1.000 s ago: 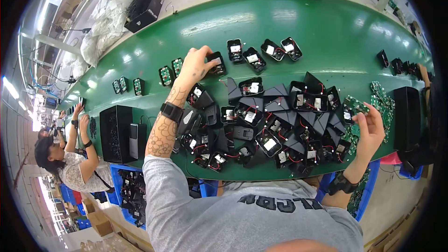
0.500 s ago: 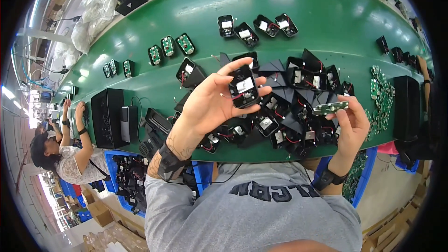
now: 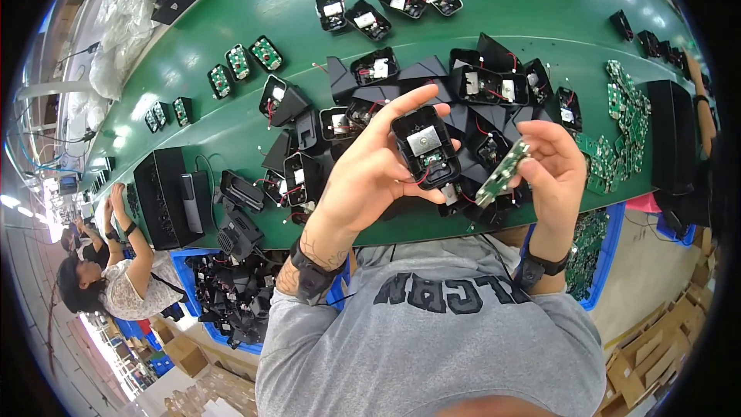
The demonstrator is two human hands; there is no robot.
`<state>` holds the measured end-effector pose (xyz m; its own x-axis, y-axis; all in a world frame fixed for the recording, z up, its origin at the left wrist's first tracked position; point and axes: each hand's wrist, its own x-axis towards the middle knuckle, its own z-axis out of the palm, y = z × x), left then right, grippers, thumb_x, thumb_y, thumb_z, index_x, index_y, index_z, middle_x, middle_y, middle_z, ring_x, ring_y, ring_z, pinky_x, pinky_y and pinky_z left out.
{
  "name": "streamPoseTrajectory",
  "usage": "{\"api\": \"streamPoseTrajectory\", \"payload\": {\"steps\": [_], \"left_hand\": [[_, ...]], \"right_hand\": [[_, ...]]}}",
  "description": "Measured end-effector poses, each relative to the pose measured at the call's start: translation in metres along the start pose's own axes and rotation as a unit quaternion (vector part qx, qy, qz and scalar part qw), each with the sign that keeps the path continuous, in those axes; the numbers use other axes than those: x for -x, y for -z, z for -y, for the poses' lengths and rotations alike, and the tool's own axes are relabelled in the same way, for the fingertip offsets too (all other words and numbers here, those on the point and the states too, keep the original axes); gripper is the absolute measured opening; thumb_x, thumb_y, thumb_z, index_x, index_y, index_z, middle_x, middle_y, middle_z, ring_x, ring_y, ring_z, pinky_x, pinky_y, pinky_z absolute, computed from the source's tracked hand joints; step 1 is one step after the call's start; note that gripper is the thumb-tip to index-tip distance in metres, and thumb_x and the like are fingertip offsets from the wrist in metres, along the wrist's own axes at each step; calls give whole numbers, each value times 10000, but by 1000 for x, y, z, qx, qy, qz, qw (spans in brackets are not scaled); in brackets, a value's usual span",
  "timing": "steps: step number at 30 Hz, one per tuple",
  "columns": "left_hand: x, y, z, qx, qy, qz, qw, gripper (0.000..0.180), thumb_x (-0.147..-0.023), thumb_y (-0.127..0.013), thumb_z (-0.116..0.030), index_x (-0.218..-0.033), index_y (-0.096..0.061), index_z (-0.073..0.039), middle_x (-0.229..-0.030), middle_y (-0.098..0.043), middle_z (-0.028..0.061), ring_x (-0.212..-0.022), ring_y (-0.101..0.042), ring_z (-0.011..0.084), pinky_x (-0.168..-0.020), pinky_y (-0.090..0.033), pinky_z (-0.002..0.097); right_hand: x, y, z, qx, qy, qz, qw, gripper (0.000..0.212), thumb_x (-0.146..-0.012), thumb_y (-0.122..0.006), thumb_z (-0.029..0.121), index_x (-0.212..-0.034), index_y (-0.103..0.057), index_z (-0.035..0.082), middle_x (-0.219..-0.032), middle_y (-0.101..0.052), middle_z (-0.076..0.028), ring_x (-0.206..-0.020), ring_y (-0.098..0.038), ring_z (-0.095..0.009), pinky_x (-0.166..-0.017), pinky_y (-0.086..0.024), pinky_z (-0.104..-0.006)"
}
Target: The person picks up a plastic housing and a circuit board, fits the board into the housing, and plugs a small white connector into the board before placing the unit on the workbench.
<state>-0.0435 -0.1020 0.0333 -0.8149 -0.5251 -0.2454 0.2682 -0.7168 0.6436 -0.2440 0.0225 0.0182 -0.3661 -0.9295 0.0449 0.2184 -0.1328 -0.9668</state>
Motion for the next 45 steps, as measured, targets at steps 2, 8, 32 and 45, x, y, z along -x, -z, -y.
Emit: {"api": "streamPoseTrajectory", "payload": {"steps": [2, 8, 32, 45], "left_hand": [[-1, -7, 6, -16, -5, -22, 1000, 859, -619, -427, 51, -1453, -239, -23, -1402, -366, 236, -1177, -516, 370, -663, -622, 435], [0, -8, 13, -51, -26, -11, 998, 837, -632, -471, 53, -1437, -256, -18, -1369, -398, 230, -1169, -520, 359, -655, -626, 392], [1, 0, 31, -79, -52, -32, 995, 585, -697, -585, 79, -1236, -432, -91, -1148, -504, 85, -973, -590, 189, -489, -531, 252], [-3, -7, 41, -108, -41, -99, 988, 567, -745, -593, 69, -1256, -414, -101, -973, -587, 63, -761, -618, 122, -485, -510, 212]], "right_hand": [[-2, -5, 0, -18, -19, 1, 1000, 286, -810, -639, 14, -1074, -561, -66, -865, -621, -79, -662, -595, -105, -532, -484, -207], [-3, -2, -7, -17, -12, -17, 1000, 186, -820, -646, 21, -985, -578, -31, -871, -622, -73, -693, -592, -97, -561, -480, -204], [1, -3, -10, -8, -38, -20, 999, 171, -825, -651, 27, -979, -595, -25, -859, -642, -56, -727, -597, -82, -631, -466, -199], [4, -22, -2, -47, -57, 25, 997, 157, -811, -650, -56, -967, -630, -53, -862, -663, -96, -705, -657, -125, -598, -537, -218]]}}
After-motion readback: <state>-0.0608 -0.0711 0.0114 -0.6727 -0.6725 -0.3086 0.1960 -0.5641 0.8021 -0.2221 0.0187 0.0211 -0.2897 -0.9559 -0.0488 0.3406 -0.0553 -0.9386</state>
